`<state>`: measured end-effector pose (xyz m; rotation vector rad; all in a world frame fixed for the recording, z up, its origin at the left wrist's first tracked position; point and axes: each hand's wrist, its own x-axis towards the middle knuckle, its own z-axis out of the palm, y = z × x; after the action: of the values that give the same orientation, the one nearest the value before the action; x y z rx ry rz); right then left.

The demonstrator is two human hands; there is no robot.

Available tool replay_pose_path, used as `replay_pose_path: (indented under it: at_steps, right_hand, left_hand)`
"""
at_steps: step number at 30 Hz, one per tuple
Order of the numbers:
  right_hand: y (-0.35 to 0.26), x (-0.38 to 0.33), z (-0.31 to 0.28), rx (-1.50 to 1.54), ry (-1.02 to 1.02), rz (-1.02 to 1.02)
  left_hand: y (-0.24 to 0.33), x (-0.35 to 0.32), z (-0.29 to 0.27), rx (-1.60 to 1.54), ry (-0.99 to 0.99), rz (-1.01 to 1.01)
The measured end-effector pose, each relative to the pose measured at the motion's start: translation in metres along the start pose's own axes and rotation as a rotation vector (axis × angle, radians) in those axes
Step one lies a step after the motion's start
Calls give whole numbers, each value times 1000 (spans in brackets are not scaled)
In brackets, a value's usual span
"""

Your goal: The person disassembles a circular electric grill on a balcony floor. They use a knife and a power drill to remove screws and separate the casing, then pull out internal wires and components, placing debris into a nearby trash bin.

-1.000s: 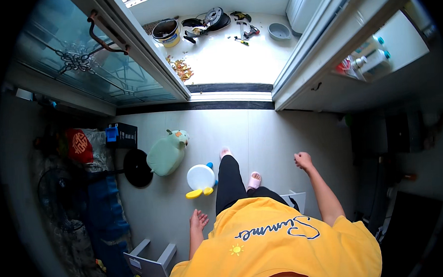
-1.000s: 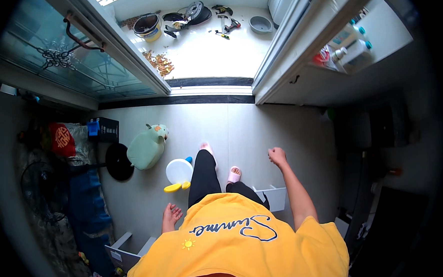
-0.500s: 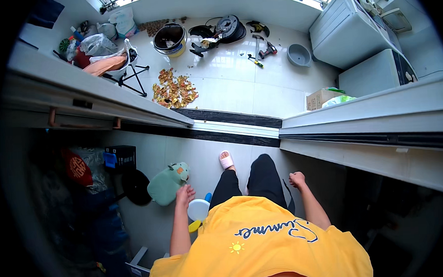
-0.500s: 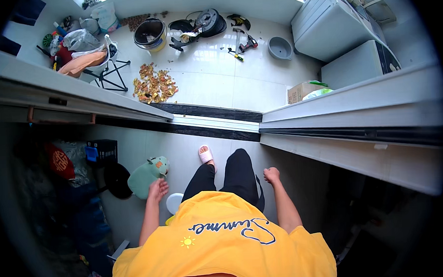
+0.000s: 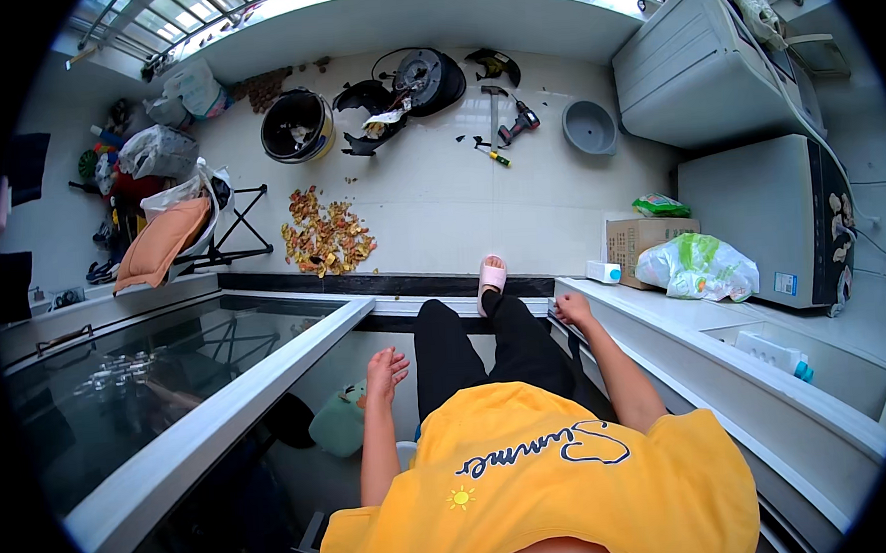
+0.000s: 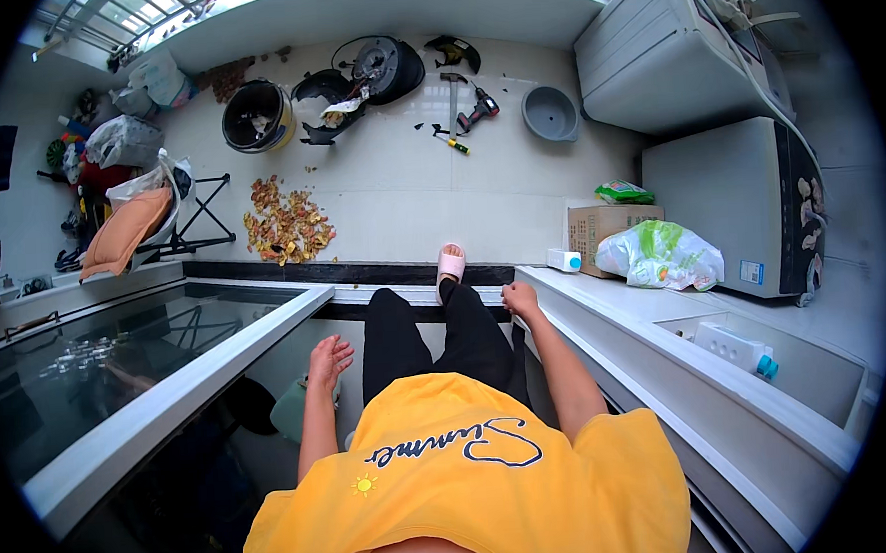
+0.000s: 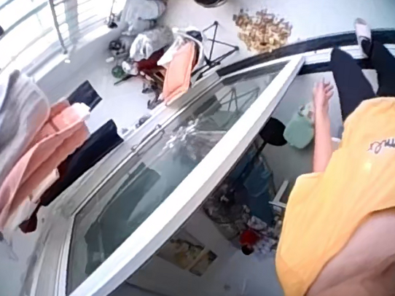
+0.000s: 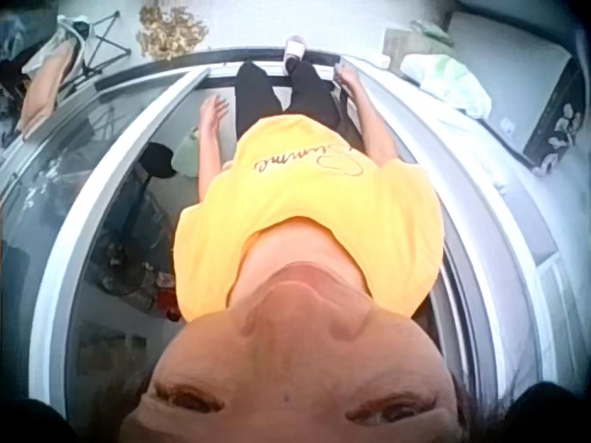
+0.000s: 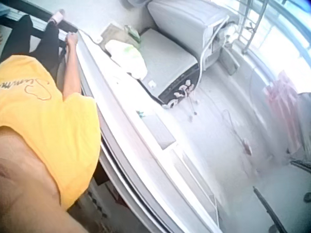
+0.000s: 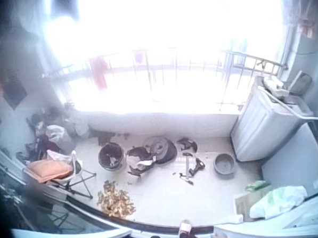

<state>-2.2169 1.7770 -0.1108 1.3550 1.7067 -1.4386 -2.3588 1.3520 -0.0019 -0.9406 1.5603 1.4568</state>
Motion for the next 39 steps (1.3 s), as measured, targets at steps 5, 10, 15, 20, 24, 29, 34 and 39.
replay_pose_path:
  at_steps: [5, 10, 15, 20, 24, 29, 34, 39]
  right_hand:
    - [-107, 7, -23, 0, 85, -100]
    - [-118, -12, -17, 107, 128, 11]
    - [-55, -77, 14, 316, 224, 183]
    - [40, -135, 76, 516, 365, 461]
    - [73, -176, 123, 631, 422, 658]
    - [89, -183, 165, 875, 458, 574]
    - [105, -216, 187, 847, 590, 402]
    - [203, -249, 288, 786, 904, 441]
  left_hand:
    - [34, 16, 10, -9, 18, -35]
    - [88, 74, 3, 131, -45, -151]
    - [174, 143, 17, 243, -48, -159]
    - [238, 191, 56, 382, -124, -48]
    - [246, 185, 115, 477, -223, -54]
    - [215, 158, 149, 706, -354, -92]
    - [170, 137, 178, 1013, -459, -84]
    - [106, 117, 199, 1313, -438, -46]
